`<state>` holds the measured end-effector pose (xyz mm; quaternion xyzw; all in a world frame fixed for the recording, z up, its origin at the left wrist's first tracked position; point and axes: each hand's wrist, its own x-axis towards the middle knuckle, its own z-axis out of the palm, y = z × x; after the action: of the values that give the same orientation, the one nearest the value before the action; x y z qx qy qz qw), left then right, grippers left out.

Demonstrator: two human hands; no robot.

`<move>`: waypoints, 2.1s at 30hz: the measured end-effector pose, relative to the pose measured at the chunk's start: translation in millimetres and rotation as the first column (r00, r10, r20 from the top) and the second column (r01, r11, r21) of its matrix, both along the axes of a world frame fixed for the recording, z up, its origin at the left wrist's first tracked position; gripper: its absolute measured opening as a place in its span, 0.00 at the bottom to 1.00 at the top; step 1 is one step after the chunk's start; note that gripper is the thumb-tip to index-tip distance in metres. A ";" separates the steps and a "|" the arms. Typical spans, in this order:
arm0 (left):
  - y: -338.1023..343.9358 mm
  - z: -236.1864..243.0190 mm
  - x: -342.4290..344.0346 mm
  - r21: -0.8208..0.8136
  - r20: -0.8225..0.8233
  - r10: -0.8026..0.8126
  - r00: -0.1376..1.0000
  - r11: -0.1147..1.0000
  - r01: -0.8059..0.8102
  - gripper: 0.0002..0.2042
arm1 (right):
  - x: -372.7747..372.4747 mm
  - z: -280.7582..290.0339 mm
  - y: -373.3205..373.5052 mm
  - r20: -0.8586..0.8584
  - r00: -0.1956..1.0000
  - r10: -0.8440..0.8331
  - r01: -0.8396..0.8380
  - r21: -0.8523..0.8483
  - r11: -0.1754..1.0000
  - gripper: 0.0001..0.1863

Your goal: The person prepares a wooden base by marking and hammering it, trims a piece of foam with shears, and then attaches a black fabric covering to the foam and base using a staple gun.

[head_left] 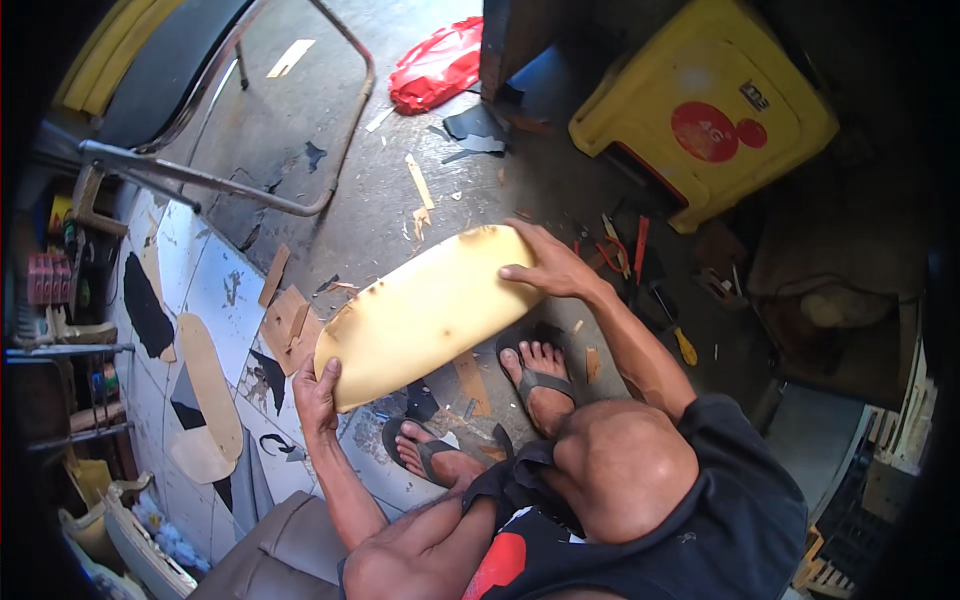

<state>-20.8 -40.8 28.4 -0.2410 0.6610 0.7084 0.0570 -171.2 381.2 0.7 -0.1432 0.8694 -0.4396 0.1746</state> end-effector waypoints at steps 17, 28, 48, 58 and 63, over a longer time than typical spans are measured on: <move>16.4 -12.3 16.4 -0.458 0.090 0.078 0.993 0.888 -0.028 0.19 | 18.9 22.7 -24.8 0.049 0.965 -0.257 0.241 0.217 0.946 0.32; 27.3 -7.3 19.7 -0.455 0.131 0.115 0.985 0.890 -0.043 0.19 | 8.9 21.8 -31.1 0.043 0.977 -0.209 0.187 0.304 0.934 0.34; 59.6 -46.3 -5.8 -0.548 0.380 0.072 0.922 0.821 0.161 0.17 | 88.2 -67.7 -113.7 -0.244 0.817 0.522 -0.358 0.495 0.792 0.37; 39.9 -67.2 36.8 0.002 0.304 0.200 0.931 0.977 -0.211 0.19 | 106.3 -30.5 -99.2 -0.362 0.916 0.176 -0.103 0.211 0.972 0.31; 58.8 -57.6 36.4 0.136 0.099 0.328 0.939 0.931 -0.340 0.23 | 109.3 -68.4 -58.1 0.686 0.583 -0.435 0.678 -0.116 0.726 0.33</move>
<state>15.6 18.0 -29.2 -0.3712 0.5523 0.7462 -0.0217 -61.9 323.1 -67.7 0.2642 0.6633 -0.6469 0.2679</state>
